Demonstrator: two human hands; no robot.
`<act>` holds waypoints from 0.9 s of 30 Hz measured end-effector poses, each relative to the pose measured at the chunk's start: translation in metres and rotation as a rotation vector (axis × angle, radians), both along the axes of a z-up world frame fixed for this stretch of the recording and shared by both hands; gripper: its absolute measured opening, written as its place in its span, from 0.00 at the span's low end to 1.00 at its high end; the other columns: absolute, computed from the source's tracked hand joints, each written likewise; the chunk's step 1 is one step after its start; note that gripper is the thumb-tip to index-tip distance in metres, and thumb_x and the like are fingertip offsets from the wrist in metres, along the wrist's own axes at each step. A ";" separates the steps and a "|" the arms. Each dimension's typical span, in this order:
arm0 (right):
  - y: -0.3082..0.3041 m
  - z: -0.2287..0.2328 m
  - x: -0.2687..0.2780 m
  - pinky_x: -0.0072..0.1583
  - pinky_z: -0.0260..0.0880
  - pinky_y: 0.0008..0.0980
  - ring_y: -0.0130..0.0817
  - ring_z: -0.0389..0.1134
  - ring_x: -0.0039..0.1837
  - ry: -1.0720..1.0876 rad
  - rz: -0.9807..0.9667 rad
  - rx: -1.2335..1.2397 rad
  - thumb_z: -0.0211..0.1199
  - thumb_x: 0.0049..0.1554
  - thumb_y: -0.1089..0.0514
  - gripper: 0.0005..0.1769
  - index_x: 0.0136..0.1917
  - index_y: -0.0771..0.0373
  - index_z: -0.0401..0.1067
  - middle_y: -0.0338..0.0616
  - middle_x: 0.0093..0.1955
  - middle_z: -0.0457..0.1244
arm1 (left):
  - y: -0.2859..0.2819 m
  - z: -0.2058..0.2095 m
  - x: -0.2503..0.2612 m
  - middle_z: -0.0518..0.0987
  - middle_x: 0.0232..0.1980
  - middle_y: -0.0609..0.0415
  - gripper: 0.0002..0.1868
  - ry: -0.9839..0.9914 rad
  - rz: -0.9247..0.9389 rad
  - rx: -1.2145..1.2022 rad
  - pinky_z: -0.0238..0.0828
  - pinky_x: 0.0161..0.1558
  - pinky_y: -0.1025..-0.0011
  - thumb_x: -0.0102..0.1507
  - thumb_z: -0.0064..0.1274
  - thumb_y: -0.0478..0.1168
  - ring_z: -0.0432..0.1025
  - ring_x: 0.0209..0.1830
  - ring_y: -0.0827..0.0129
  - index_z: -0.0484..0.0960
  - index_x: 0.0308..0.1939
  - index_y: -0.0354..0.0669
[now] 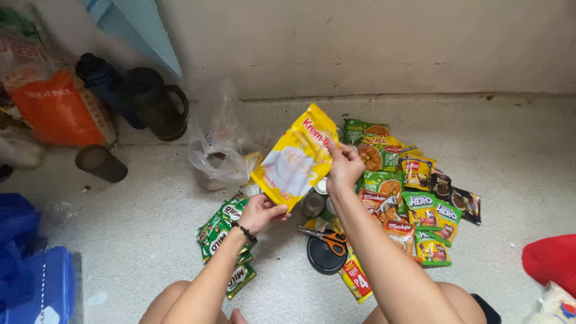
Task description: The person sits on the floor surrounded by food items and uses scissors to cut open a yellow packet. They then pour the white powder from the packet into a black container and secure the lid.
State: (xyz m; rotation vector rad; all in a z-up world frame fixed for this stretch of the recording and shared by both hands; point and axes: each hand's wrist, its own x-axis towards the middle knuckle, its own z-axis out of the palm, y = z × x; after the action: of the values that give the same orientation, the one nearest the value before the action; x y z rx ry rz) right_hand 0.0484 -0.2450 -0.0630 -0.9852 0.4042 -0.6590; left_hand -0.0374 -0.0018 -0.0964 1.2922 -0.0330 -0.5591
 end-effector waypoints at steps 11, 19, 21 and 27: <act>0.005 0.078 -0.035 0.46 0.75 0.25 0.24 0.72 0.43 -0.019 0.432 -0.379 0.73 0.55 0.66 0.15 0.53 0.68 0.72 0.47 0.44 0.71 | 0.019 0.065 0.067 0.78 0.59 0.53 0.33 -0.209 0.152 0.169 0.68 0.45 0.71 0.64 0.58 0.40 0.70 0.50 0.71 0.64 0.72 0.52; 0.015 0.066 -0.055 0.44 0.68 0.24 0.25 0.68 0.44 0.048 0.477 -0.291 0.61 0.63 0.55 0.20 0.62 0.59 0.55 0.43 0.44 0.68 | -0.045 0.070 0.075 0.81 0.53 0.53 0.18 -0.612 0.386 -0.075 0.73 0.54 0.73 0.73 0.52 0.43 0.74 0.51 0.75 0.72 0.61 0.34; 0.018 0.056 -0.059 0.47 0.65 0.24 0.25 0.64 0.47 -0.008 0.397 -0.407 0.59 0.67 0.54 0.17 0.63 0.61 0.57 0.42 0.47 0.65 | -0.053 0.076 0.069 0.80 0.50 0.53 0.20 -0.606 0.502 0.002 0.71 0.51 0.71 0.74 0.48 0.45 0.74 0.48 0.73 0.67 0.65 0.38; 0.035 0.057 -0.071 0.56 0.64 0.24 0.25 0.62 0.56 -0.224 0.207 -0.541 0.60 0.67 0.56 0.20 0.67 0.61 0.58 0.40 0.53 0.61 | -0.073 0.093 0.041 0.73 0.39 0.53 0.14 -0.756 0.810 0.308 0.68 0.41 0.66 0.75 0.43 0.46 0.69 0.37 0.69 0.60 0.57 0.44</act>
State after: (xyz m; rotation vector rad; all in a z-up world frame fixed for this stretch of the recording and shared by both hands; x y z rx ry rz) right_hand -0.0227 -0.2098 -0.0059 -1.4251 -0.0850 -0.6951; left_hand 0.0032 -0.0744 -0.0036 1.6094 -0.0463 0.6516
